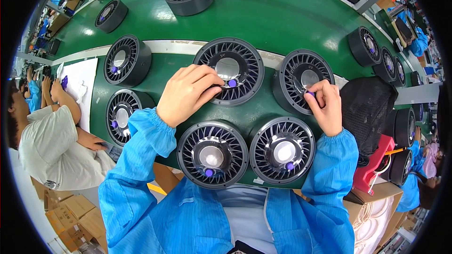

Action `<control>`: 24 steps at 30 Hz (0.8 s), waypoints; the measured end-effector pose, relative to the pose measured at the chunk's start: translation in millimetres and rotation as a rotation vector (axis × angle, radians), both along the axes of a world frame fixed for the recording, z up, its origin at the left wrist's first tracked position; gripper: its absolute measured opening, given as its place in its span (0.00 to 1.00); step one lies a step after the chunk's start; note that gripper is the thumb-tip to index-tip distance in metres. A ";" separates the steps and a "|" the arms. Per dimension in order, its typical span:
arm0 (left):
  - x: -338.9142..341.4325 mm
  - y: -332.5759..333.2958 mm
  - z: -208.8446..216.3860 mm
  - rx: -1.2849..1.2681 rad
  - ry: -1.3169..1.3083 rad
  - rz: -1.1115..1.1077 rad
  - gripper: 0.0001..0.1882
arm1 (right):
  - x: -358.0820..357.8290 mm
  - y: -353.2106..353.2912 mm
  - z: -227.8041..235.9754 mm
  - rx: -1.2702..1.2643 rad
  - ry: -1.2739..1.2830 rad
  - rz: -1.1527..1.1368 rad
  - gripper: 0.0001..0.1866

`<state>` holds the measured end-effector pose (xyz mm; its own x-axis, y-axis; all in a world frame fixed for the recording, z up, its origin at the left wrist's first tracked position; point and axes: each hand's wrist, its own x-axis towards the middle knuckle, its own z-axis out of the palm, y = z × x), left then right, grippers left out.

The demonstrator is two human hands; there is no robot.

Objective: The person assembles circular electronic components and packs them into black mesh bags by hand.

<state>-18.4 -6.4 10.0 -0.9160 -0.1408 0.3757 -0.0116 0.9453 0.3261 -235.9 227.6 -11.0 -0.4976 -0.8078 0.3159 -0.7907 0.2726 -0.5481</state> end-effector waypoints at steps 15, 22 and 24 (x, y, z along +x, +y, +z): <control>10.0 7.4 -11.0 -0.050 0.012 0.039 0.10 | -3.4 5.7 2.5 0.027 -0.006 0.117 0.12; 10.4 8.2 -12.3 -0.006 0.020 0.047 0.12 | -1.6 4.3 4.3 0.028 -0.006 0.131 0.12; 11.8 9.2 -13.4 -0.026 0.018 0.047 0.12 | -1.9 4.8 4.5 0.023 0.004 0.137 0.12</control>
<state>-6.6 2.8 -3.4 -0.9017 -0.1741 0.3959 -0.0511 0.9519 0.3022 -237.7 232.4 -6.5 -0.3806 -0.8753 0.2983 -0.8236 0.1742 -0.5398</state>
